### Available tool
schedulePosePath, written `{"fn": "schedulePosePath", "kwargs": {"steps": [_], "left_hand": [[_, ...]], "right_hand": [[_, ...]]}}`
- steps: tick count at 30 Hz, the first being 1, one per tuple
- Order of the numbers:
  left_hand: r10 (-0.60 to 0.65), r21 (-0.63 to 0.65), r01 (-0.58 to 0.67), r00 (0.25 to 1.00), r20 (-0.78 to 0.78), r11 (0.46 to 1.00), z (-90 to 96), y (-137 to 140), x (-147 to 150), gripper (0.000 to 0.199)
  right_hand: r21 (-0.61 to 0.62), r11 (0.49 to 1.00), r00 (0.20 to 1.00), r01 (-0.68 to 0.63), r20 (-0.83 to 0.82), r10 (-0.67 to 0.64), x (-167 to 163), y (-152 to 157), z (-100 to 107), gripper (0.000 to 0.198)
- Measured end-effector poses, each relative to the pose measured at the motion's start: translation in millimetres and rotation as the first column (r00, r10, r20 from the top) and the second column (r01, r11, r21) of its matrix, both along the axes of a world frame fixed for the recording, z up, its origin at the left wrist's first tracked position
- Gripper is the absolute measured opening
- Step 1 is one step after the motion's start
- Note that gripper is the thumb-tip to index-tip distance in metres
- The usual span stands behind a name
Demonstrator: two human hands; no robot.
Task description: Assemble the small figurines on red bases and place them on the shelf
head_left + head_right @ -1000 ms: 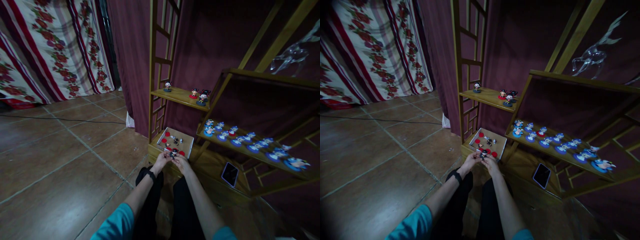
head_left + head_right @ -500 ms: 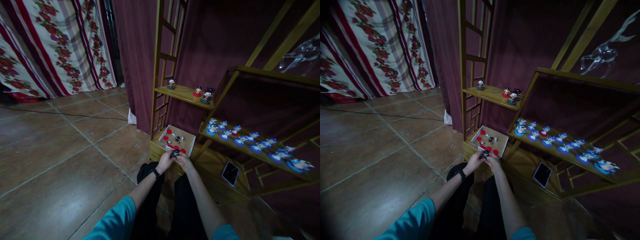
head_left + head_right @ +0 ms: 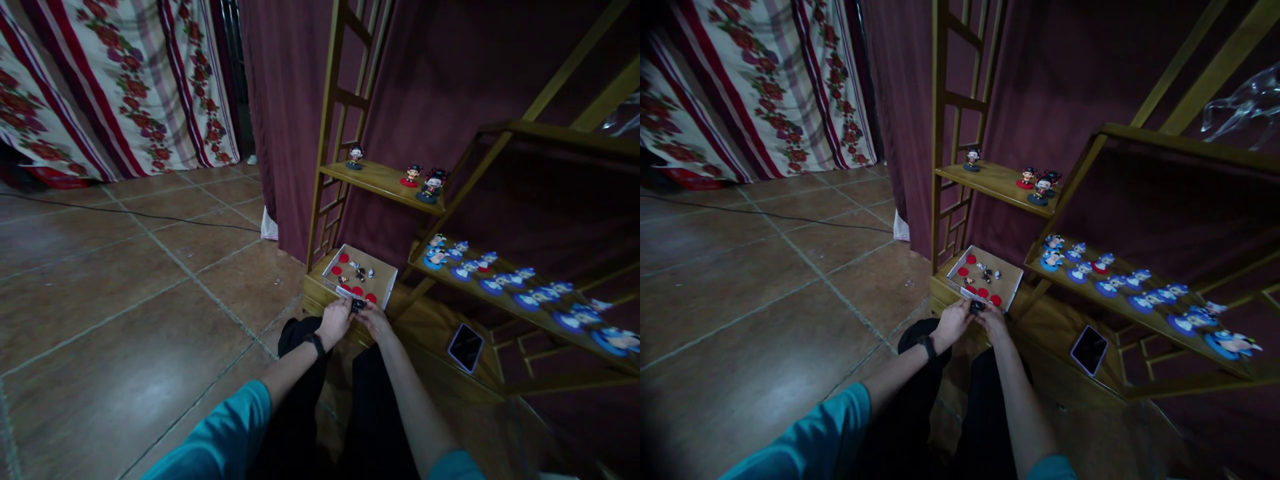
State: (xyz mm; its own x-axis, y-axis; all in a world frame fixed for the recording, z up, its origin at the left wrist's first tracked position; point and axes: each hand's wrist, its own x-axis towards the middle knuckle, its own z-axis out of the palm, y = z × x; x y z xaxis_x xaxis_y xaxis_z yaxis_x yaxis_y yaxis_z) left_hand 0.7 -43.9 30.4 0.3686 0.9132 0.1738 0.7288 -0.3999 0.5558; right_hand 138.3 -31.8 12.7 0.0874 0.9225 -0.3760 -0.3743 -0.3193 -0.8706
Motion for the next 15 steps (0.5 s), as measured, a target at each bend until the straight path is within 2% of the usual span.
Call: {"fn": "schedulePosePath", "kwargs": {"steps": [4, 9, 15], "left_hand": [[-0.008, 0.055, 0.013, 0.997, -0.080, 0.998, 3.0, 2.9, -1.0, 0.031], [-0.055, 0.140, 0.077, 0.986, -0.156, 0.987, 5.0, 8.0, -2.3, 0.037], [-0.020, 0.224, 0.079, 0.967, -0.256, 0.971, 1.7, 9.6, -2.1, 0.038]], "right_hand": [[0.000, 1.000, 1.000, 0.008, 0.005, -0.008, 1.2, 3.9, -5.6, 0.038], [-0.003, 1.000, 1.000, 0.018, 0.007, -0.018, 0.8, 7.9, -8.9, 0.042], [-0.004, 1.000, 1.000, 0.008, 0.006, -0.008, 0.1, 9.4, -7.1, 0.044]]}}
